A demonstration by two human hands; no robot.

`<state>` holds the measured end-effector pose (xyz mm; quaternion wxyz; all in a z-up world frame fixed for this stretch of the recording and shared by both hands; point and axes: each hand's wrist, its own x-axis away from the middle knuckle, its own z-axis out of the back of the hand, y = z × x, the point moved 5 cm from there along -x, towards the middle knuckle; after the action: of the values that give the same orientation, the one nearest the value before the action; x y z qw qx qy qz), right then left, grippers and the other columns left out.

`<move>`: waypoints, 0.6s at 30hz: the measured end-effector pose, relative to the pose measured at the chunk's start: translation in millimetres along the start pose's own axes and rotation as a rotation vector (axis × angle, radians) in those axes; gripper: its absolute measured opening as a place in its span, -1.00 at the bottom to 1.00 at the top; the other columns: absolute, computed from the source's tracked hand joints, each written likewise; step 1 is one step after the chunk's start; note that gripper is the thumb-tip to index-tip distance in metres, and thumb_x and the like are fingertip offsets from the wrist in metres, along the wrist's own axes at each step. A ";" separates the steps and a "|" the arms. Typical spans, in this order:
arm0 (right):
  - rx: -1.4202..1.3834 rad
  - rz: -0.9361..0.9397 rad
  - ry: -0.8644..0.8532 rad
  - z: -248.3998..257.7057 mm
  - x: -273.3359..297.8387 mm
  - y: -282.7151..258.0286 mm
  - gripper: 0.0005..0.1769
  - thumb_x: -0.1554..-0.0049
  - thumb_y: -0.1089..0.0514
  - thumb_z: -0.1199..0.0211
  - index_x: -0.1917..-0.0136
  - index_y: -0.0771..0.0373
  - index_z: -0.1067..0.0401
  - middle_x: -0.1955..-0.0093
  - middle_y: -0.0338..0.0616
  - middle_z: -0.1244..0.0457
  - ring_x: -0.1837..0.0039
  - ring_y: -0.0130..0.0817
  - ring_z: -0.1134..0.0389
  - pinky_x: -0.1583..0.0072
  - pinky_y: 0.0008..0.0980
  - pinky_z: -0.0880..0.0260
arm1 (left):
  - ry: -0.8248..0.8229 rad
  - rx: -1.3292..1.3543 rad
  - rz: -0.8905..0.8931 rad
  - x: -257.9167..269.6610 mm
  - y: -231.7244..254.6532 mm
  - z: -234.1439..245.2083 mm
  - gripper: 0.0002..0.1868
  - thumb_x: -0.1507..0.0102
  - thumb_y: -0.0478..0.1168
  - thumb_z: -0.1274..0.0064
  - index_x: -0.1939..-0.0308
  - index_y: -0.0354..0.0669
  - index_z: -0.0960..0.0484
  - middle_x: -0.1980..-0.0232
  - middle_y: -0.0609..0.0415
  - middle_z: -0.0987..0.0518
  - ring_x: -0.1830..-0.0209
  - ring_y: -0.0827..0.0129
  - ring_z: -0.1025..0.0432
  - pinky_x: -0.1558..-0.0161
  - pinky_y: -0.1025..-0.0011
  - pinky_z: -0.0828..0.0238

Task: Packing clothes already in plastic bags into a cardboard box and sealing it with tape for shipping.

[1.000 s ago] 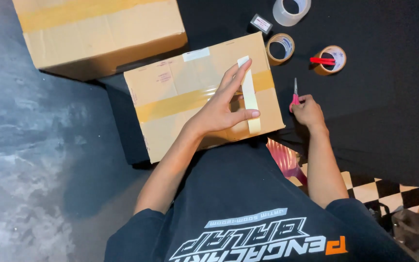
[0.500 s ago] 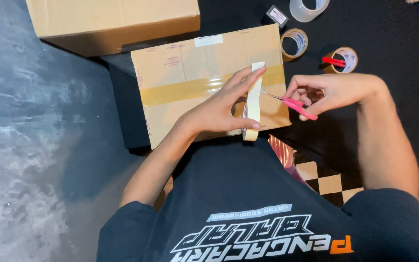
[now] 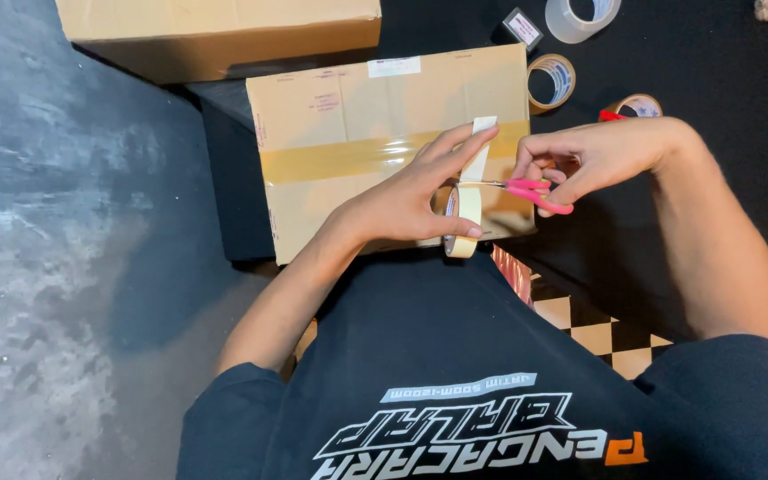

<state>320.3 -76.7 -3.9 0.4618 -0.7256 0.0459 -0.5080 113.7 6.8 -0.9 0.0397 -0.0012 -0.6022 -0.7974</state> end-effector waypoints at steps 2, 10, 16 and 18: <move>0.005 0.001 0.002 1.3 -0.7 0.8 -0.75 -0.07 0.28 -0.42 -0.01 0.28 -0.45 0.22 -0.01 -0.45 0.23 -0.31 -0.44 0.11 -0.35 -0.45 | 0.006 -0.008 -0.008 -0.6 -1.5 0.4 0.09 -0.30 0.06 -0.31 -0.65 0.14 0.20 -0.74 -0.08 0.20 -0.76 0.01 0.34 -0.59 0.06 0.17; -0.016 -0.021 0.033 9.0 -2.7 22.5 -0.72 -0.13 0.36 -0.23 -0.13 0.33 -0.54 0.32 -0.05 -0.45 0.23 -0.32 -0.41 0.07 -0.33 -0.39 | 0.001 0.022 0.011 -0.1 -4.7 1.5 0.13 -0.28 0.05 -0.33 -0.65 0.15 0.23 -0.74 -0.07 0.23 -0.77 0.04 0.34 -0.58 0.08 0.11; -0.005 -0.088 0.153 10.0 14.2 50.1 -0.44 -0.02 0.31 -0.44 -0.30 0.25 -0.45 0.23 -0.03 -0.37 0.20 -0.27 -0.40 0.11 -0.30 -0.46 | 0.060 0.109 0.047 7.5 -24.1 7.0 0.20 -0.26 -0.12 -0.39 -0.65 0.18 0.30 -0.74 -0.02 0.36 -0.77 0.10 0.54 -0.57 0.16 0.09; -0.053 -0.226 0.354 15.1 23.7 75.2 -0.45 -0.05 0.33 -0.42 -0.32 0.22 -0.48 0.19 -0.14 -0.23 0.15 -0.37 -0.18 0.07 -0.35 -0.27 | 0.165 0.187 0.113 13.6 -32.1 14.9 0.22 -0.23 -0.17 -0.40 -0.63 0.29 0.30 -0.69 -0.01 0.36 -0.25 0.29 -0.22 -0.26 0.43 -0.37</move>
<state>373.7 -122.8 -42.2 0.3671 -0.6374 0.0580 -0.6750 97.4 29.0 -26.9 0.1337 0.0340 -0.6676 -0.7316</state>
